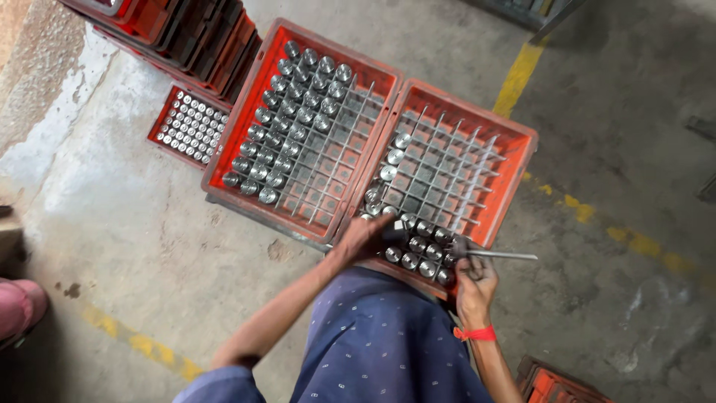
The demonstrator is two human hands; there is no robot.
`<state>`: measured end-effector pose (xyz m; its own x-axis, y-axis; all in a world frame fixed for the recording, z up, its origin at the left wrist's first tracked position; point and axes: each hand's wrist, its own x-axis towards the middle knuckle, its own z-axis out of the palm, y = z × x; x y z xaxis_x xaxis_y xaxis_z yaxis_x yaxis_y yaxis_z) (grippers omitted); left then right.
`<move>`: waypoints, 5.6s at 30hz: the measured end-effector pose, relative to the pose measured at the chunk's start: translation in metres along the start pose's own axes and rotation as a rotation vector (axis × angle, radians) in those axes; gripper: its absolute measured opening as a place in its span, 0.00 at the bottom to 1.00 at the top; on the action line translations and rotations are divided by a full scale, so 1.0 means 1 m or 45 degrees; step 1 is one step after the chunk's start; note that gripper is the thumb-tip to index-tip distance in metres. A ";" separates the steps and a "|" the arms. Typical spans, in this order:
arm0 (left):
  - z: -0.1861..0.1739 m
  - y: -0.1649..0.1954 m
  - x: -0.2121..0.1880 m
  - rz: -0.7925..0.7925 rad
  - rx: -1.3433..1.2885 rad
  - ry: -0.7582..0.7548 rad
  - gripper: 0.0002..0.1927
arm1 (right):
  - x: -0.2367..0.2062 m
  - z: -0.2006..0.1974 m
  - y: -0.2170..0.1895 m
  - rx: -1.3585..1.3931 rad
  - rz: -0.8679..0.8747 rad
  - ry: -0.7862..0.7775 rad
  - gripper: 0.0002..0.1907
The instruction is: The person repeatedly picks small metal parts from one red crate and places them into another red crate with a grid insert. The person then moves a full crate to a stack and retrieves another crate to continue the process.
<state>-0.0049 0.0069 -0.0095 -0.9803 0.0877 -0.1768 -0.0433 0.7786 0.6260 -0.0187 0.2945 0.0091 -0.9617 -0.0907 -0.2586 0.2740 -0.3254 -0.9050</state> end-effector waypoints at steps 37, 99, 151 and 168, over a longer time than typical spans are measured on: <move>-0.152 -0.140 0.075 -0.099 0.167 0.878 0.26 | -0.045 0.015 0.065 -0.135 0.127 0.196 0.25; -0.047 -0.055 0.075 0.555 0.748 -0.119 0.17 | -0.047 -0.025 0.056 0.083 0.039 0.232 0.21; 0.015 0.037 -0.056 -0.100 -0.615 -0.121 0.32 | -0.011 0.042 0.007 -0.340 0.289 -0.510 0.25; 0.023 -0.044 0.012 0.439 -0.005 0.387 0.38 | -0.008 0.004 0.036 0.123 0.185 0.138 0.20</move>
<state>-0.0101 -0.0123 -0.0565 -0.9495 0.1549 0.2729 0.2956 0.7336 0.6119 -0.0013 0.2798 -0.0206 -0.9049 -0.0432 -0.4235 0.4032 -0.4057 -0.8202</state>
